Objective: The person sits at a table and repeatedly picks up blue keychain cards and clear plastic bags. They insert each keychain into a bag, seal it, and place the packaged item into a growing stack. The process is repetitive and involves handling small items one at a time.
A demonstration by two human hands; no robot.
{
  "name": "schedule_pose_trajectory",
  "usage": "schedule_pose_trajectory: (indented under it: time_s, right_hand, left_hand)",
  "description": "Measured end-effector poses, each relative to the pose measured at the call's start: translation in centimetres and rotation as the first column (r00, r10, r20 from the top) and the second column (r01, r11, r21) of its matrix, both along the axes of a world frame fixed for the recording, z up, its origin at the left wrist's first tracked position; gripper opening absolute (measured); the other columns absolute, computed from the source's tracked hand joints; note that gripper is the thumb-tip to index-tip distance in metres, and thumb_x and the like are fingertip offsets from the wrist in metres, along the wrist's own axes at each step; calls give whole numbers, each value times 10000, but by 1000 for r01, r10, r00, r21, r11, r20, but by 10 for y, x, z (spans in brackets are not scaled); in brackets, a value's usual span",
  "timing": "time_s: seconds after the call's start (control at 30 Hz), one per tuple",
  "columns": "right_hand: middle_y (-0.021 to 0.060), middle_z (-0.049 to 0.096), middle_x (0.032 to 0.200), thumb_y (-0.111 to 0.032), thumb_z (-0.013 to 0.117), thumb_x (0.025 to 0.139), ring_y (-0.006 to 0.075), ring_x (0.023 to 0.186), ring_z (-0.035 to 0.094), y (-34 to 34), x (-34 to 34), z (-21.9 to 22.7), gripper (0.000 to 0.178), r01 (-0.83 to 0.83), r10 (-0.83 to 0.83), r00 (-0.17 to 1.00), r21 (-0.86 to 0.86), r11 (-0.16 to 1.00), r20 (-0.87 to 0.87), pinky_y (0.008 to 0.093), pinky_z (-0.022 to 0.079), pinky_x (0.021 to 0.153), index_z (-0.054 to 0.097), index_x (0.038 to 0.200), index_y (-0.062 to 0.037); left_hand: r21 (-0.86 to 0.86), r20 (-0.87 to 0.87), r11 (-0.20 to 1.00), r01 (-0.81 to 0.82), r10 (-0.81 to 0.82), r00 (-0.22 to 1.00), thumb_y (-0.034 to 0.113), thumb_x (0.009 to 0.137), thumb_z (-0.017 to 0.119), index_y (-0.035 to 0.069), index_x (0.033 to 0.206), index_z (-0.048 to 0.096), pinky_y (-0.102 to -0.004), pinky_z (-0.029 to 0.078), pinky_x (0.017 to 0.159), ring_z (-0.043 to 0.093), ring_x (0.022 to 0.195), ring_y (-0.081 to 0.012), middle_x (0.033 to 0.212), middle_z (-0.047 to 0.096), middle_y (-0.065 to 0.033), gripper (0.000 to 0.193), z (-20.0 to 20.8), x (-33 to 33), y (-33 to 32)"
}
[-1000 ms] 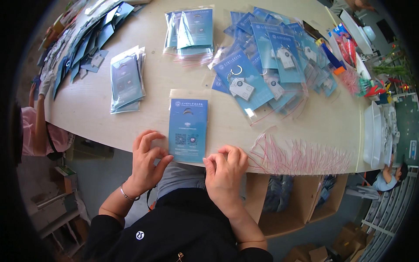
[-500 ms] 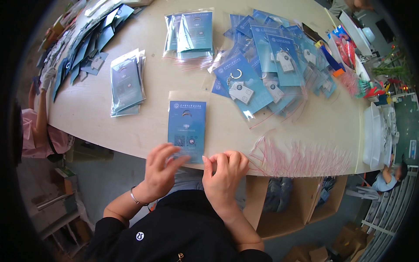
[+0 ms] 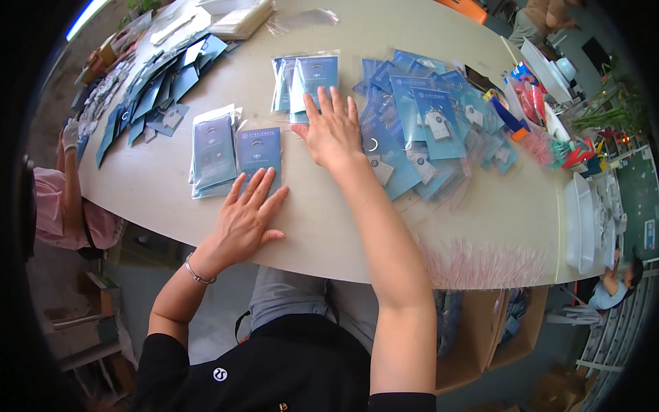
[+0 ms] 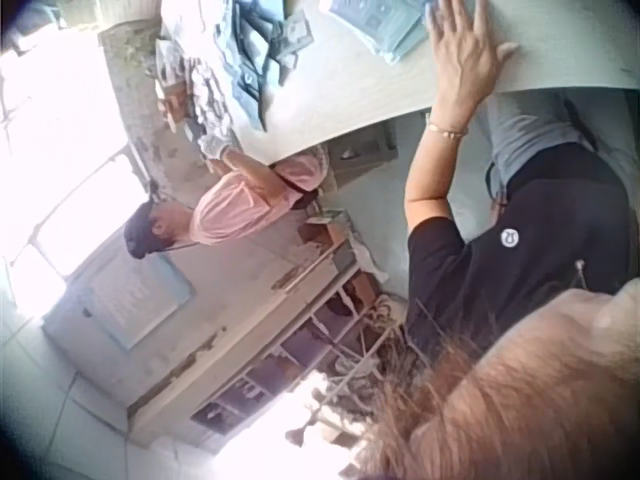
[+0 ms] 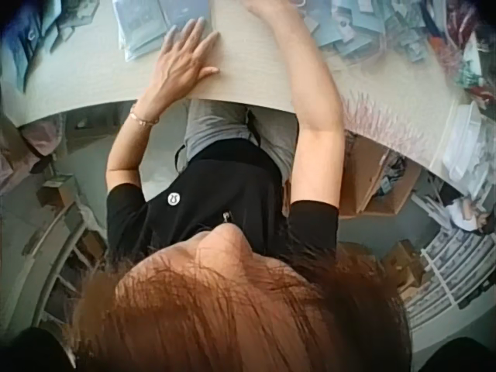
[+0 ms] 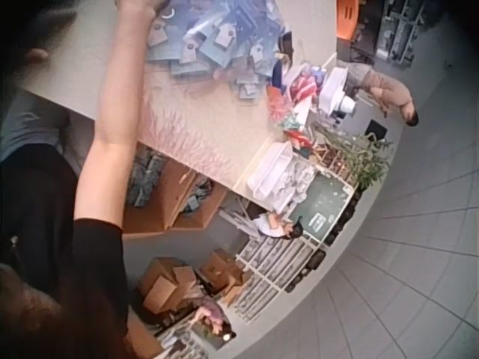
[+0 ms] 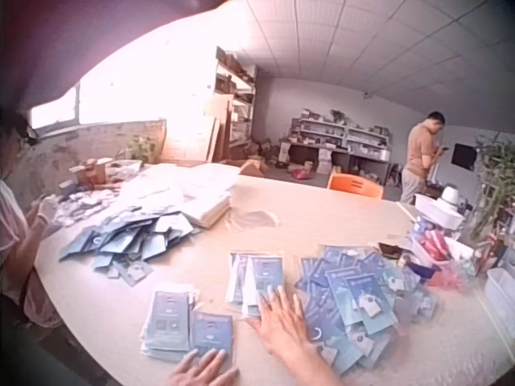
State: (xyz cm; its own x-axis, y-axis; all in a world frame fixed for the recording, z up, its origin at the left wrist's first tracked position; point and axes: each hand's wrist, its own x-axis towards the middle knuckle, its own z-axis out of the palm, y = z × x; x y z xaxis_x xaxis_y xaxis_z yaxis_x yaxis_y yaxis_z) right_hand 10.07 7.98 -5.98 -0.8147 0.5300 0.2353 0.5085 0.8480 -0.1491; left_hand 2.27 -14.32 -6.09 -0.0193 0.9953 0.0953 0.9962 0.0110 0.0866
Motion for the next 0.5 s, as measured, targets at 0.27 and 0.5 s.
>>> schedule_pose_trajectory:
  time_s: [0.27, 0.5]
  right_hand:
    - [171, 392, 1479, -398, 651, 857, 338, 1362, 353, -115, 98, -13, 709, -100, 101, 995, -107, 989, -1, 517, 292, 1101, 429, 1397, 5]
    - [156, 528, 1316, -199, 694, 821, 331, 1199, 497, -166, 157, 9, 459, -80, 54, 993, -259, 962, -107, 459, 421, 970, 581, 1217, 5]
  left_hand:
    - [152, 226, 980, -127, 91, 970, 108, 869, 601, -17, 1358, 413, -468, 233, 1159, 288, 1412, -388, 1507, 307, -254, 538, -11, -14, 1]
    - [87, 236, 971, 223, -237, 942, 272, 937, 543, 54, 1428, 416, -448, 238, 1160, 286, 1423, -336, 1526, 328, -167, 552, -2, 20, 32]
